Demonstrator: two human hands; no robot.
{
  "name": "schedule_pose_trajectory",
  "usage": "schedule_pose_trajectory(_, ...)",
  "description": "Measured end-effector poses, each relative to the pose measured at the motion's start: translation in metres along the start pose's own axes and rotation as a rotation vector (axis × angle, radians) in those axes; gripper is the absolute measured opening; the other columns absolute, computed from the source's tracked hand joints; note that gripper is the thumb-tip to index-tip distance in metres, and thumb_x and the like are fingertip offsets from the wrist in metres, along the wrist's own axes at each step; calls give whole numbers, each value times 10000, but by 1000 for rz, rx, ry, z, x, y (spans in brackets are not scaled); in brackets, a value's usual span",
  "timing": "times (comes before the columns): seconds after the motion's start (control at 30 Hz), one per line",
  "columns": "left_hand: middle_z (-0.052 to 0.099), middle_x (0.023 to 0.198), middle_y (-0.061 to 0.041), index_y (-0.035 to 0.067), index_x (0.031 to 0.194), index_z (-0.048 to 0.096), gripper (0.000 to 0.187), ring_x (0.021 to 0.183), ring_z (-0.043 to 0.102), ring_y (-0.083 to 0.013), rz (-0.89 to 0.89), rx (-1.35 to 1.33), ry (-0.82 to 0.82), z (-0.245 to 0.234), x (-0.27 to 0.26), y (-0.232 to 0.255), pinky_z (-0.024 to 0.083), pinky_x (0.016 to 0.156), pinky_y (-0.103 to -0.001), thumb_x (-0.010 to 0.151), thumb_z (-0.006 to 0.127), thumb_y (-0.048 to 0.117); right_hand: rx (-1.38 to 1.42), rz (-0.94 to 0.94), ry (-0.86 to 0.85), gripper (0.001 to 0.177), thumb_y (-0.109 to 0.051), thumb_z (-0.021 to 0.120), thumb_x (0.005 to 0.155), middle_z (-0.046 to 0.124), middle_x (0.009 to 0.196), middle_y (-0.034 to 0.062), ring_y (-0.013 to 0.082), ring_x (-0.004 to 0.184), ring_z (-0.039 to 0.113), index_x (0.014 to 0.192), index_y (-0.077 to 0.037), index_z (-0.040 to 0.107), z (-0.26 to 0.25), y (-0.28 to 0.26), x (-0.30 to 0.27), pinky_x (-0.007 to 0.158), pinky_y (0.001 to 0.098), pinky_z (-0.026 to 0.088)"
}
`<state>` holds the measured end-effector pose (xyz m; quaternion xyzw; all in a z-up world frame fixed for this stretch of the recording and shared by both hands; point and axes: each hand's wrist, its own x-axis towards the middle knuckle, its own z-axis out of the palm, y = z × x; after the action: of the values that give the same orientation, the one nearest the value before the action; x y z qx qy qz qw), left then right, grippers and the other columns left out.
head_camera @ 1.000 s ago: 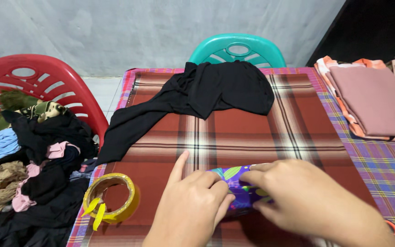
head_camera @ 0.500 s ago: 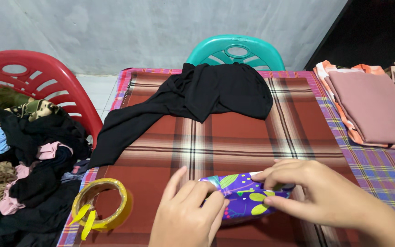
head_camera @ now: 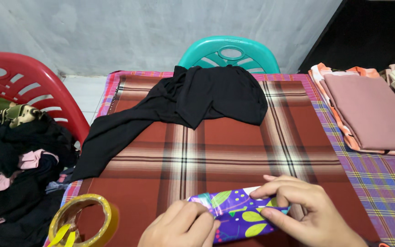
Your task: The person wraps a small rectangular box with purple floral wrapping paper. They fold the paper around the box, secure it with clear tape, and smooth the edges to complete the wrapping.
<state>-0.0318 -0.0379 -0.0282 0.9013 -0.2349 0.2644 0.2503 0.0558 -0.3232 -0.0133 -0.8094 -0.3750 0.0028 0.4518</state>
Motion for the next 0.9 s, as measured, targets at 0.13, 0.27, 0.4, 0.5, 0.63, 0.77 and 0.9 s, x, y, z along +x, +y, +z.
schedule_pose_trajectory(0.13,656,875,-16,119,833,694,170,801,706,-175,-21,15,16,3,-1,-1,606,658,-315,817,820,232,96,83,138,320,-58,778,836,785,1051,119,204,988,753,624,-44,537,15,9,-5,965,418,533)
schedule_pose_trajectory(0.27,647,866,-33,120,829,695,184,765,684,-184,10,2,38,3,-1,-5,601,626,-314,828,824,251,104,257,362,318,-23,740,840,784,1008,127,173,950,783,596,-41,536,42,13,-13,855,329,596)
schedule_pose_trajectory(0.4,642,844,-53,106,821,701,200,773,689,-202,-120,-6,-44,1,3,-1,591,618,-335,790,832,254,184,274,507,222,7,714,870,799,1036,150,167,1006,746,703,-39,576,60,14,-21,870,323,590)
schedule_pose_trajectory(0.5,634,842,-55,102,804,686,208,798,689,-216,-207,-20,-81,1,8,5,584,650,-358,738,828,239,254,236,584,138,30,710,874,763,1080,166,163,1009,716,899,-21,584,69,12,-21,877,326,580)
schedule_pose_trajectory(0.63,622,804,-44,115,800,678,196,766,684,-205,-214,20,-5,2,9,11,576,674,-374,712,814,225,337,155,676,406,39,707,883,661,1273,188,178,1023,687,1237,-3,512,77,9,-19,863,330,566)
schedule_pose_trajectory(0.77,630,812,-32,129,779,681,165,751,679,-208,-237,33,26,3,7,14,570,630,-367,741,811,225,354,107,619,737,-4,663,807,477,1504,230,289,1392,538,1484,19,374,79,12,-22,1135,462,476)
schedule_pose_trajectory(0.9,638,803,-27,124,782,707,148,735,695,-188,-271,19,-8,-2,8,15,575,593,-359,738,807,223,551,206,322,838,-38,660,860,385,1610,253,331,1500,396,1589,23,252,83,16,-20,1170,486,340)
